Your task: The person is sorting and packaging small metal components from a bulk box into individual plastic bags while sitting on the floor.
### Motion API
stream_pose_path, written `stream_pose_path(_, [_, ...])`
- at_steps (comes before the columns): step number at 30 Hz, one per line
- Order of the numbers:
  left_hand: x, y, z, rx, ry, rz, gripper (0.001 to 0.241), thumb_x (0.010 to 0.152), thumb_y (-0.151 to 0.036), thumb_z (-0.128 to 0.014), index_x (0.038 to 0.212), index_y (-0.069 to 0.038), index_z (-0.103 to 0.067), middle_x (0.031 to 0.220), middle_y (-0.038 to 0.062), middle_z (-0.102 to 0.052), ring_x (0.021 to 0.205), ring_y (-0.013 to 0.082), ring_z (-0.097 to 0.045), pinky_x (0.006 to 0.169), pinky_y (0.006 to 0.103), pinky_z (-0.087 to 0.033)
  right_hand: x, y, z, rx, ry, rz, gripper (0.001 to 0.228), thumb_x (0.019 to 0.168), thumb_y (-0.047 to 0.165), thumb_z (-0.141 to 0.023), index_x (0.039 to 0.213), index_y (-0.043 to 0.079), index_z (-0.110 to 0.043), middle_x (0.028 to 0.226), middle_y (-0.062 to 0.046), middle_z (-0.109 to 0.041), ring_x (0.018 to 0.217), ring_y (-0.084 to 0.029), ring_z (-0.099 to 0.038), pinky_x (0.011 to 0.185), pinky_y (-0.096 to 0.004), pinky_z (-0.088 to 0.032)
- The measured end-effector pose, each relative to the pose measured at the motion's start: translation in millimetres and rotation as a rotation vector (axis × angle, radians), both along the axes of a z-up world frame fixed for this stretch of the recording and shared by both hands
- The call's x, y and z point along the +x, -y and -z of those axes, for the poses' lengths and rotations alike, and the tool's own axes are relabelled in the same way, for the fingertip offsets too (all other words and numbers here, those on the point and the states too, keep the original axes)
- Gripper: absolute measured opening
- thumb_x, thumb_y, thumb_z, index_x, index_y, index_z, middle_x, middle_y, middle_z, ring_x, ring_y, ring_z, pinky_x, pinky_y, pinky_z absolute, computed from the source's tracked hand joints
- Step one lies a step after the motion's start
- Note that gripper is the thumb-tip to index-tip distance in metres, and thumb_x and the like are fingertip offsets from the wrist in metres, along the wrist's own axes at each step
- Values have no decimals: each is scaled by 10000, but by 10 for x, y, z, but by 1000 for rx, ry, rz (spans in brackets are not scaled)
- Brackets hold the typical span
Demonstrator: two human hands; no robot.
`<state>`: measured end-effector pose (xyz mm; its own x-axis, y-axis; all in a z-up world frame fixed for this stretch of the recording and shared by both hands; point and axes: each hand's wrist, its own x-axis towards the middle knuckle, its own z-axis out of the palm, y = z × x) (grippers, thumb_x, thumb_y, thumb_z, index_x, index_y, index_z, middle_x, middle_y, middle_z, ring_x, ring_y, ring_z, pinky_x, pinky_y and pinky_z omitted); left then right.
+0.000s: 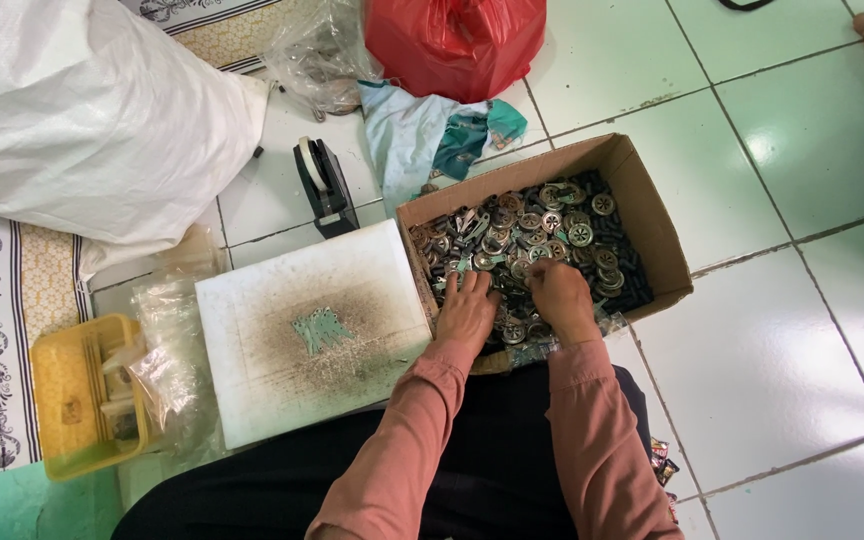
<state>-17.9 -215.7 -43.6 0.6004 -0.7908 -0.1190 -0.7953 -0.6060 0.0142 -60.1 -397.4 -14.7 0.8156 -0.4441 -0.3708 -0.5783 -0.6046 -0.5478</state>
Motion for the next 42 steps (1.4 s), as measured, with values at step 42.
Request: stream_pose_path(42, [116, -2585, -562, -1082, -103, -986, 416, 865, -188, -759, 1248, -262, -614, 892, 5, -767, 805, 232, -669, 796, 395, -542, 66, -1586, -917, -31, 918, -298, 128, 852, 39, -819, 955, 115, -815, 897, -105, -746, 848, -315, -719, 765, -438, -598])
